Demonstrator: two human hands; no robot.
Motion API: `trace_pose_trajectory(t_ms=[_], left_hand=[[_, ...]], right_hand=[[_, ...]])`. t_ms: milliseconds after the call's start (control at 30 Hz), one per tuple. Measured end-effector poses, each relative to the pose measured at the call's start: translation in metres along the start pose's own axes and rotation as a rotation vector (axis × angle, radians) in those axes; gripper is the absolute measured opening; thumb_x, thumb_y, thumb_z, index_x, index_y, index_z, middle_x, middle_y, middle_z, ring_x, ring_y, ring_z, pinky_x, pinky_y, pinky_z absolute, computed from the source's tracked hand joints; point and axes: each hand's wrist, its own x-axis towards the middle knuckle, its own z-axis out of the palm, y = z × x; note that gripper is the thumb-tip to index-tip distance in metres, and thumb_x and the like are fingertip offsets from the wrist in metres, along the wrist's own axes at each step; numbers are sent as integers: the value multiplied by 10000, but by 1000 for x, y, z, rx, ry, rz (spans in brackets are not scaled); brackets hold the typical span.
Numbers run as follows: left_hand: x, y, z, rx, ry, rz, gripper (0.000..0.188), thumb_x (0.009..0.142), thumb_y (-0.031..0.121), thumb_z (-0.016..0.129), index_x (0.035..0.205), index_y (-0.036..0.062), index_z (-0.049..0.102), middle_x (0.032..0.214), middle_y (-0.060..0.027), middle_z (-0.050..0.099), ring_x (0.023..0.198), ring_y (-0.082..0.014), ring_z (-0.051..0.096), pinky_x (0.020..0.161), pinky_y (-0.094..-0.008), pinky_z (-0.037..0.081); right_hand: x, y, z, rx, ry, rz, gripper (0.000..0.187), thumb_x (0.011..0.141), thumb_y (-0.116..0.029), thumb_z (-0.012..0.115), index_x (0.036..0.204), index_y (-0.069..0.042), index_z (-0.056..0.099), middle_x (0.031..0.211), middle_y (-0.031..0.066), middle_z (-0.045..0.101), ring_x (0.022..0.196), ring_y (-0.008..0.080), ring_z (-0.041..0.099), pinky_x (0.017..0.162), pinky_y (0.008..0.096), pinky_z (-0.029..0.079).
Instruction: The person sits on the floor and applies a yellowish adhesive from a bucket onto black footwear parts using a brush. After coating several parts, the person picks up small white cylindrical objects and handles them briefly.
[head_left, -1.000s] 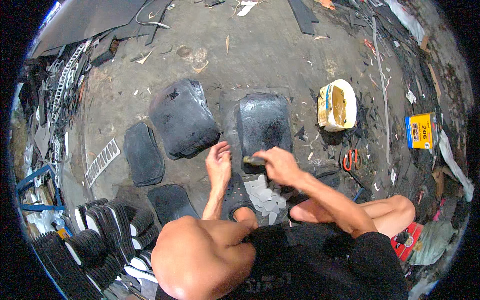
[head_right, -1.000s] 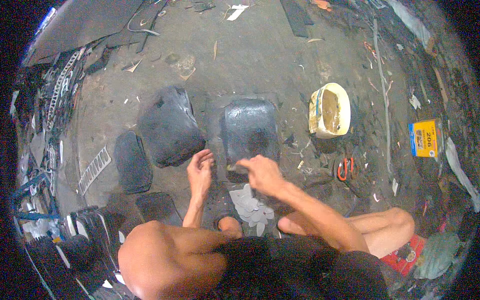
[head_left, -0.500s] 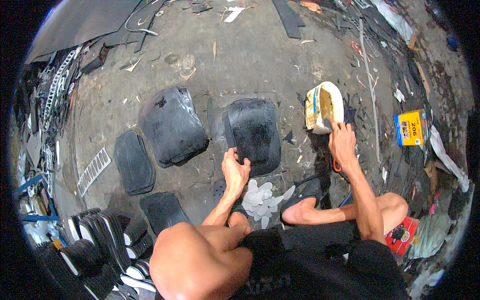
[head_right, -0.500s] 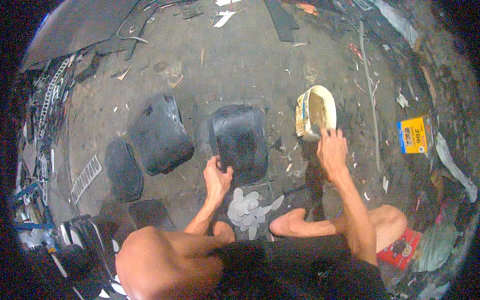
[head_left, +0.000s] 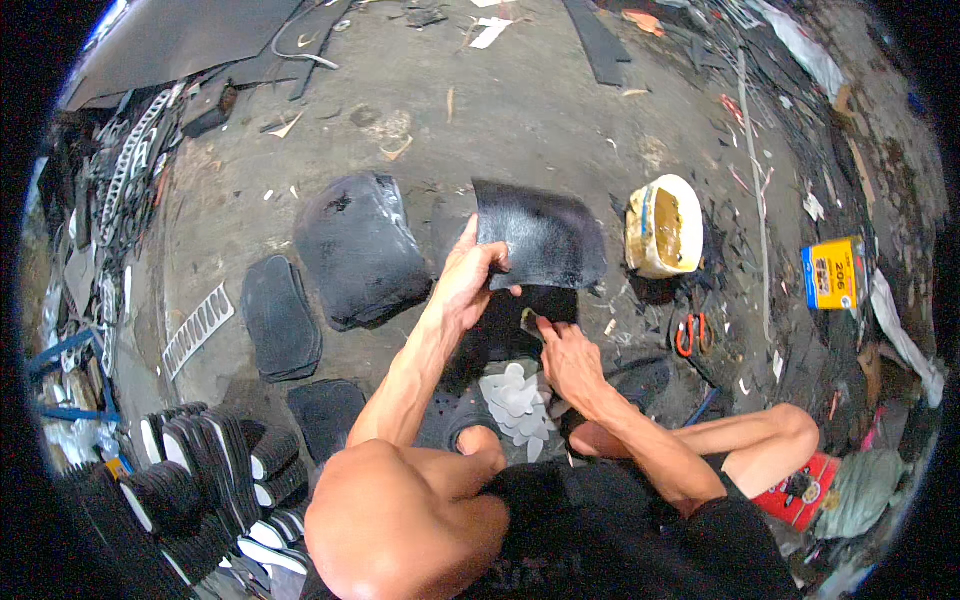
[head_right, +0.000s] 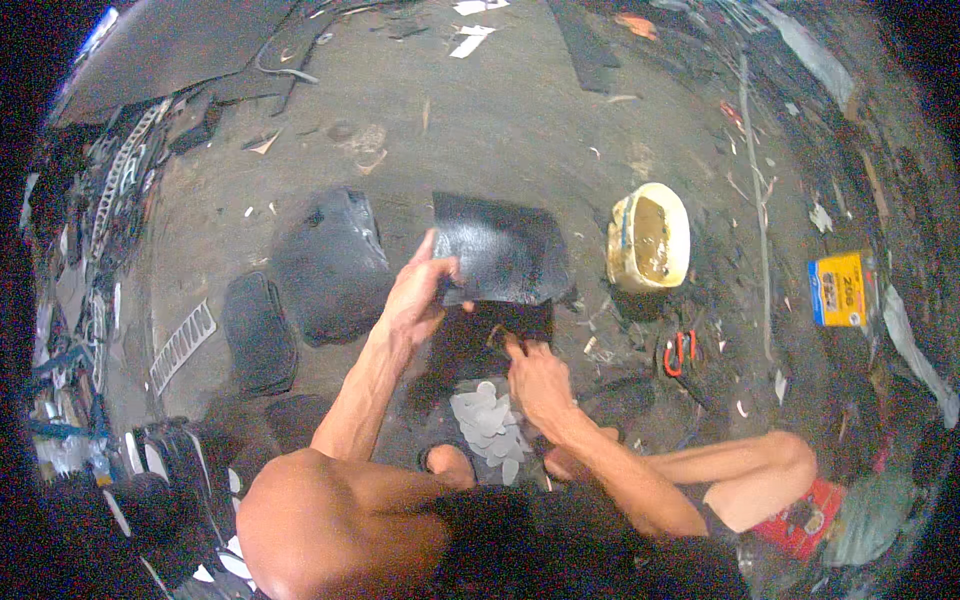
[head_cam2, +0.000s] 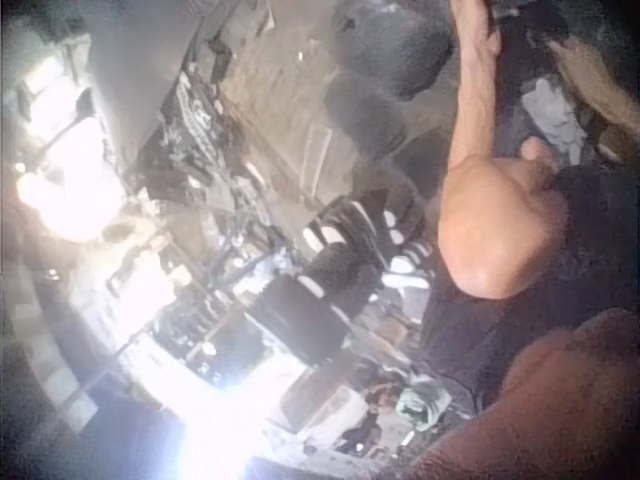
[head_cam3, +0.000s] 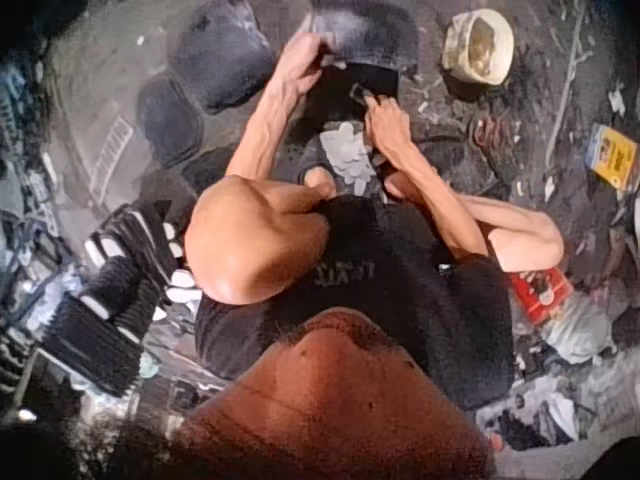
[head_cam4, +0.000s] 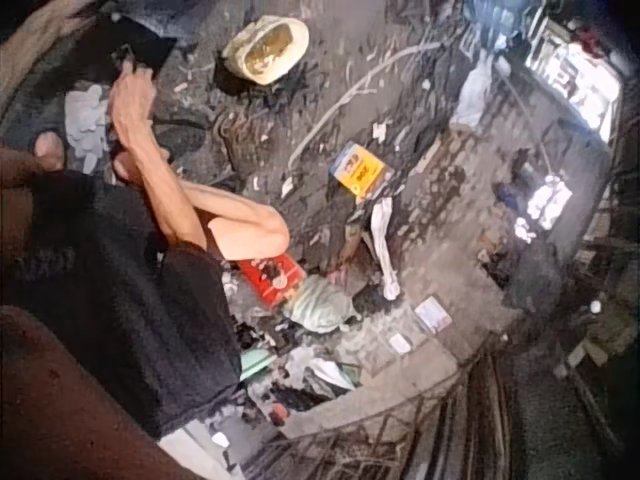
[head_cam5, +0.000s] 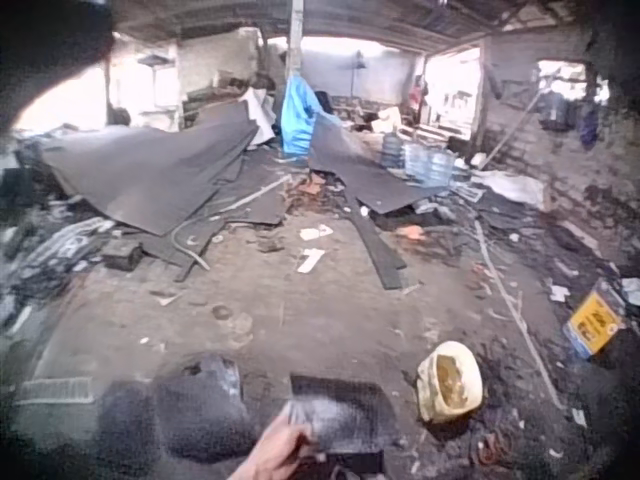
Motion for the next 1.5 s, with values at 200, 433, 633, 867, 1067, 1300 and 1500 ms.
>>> trace_pose_trajectory(t_ms=[200,433,633,867,1067,1300,1500], left_hand=[[-84,72,-62,169,315,558,658,861,-55,524,1502,66,441,1060,-89,675,665,-165,646,461,-280,531],[-52,0,-270,1376,1171,340,883,836,336,774,1581,51,394,1219,-296,608,1214,-496,594,1065,-539,489],[-57,-47,-178,1467,1005,820,671,820,200,802,1409,-7,558,1213,-242,557,1121,-415,585,973,-503,496],[-13,-139,-47,1421,546,547,954,739,364,947,1405,-133,479,1196,-265,540,1146,-416,542,1005,-472,464],[-22,-163,-75,1305,639,534,967,734,210,959,1478,-104,427,1170,-220,525,1100,-392,555,994,-469,470],[-8,-152,-64,1113,694,543,773,797,199,909,1421,-60,533,1146,-201,610,1074,-372,613,1010,-432,497],[-27,-170,-71,797,564,347,560,865,165,808,1320,-53,564,989,-152,655,894,-220,600,864,-374,523]], right_hand=[[16,22,-69,270,156,96,409,912,-47,649,1316,14,633,1149,287,710,1080,454,692,959,508,543],[61,128,-151,70,420,321,504,949,-153,643,1426,5,614,1306,277,689,1187,444,672,1038,506,509],[114,234,-156,-137,357,420,486,908,-227,687,1337,0,674,1244,249,720,1152,421,696,1035,503,532],[142,290,-78,-131,388,354,414,883,-181,673,1262,-16,699,1137,249,752,1084,411,724,965,519,563],[102,309,-137,1567,367,580,258,902,-181,733,1137,-75,729,1040,74,753,915,218,720,868,415,583],[-1,205,-114,889,-63,619,418,911,-207,722,1279,-8,721,1149,82,764,1027,183,669,958,359,519],[42,38,-184,1093,4,83,423,1031,-294,704,1323,9,662,1096,27,737,974,107,654,852,313,547]])
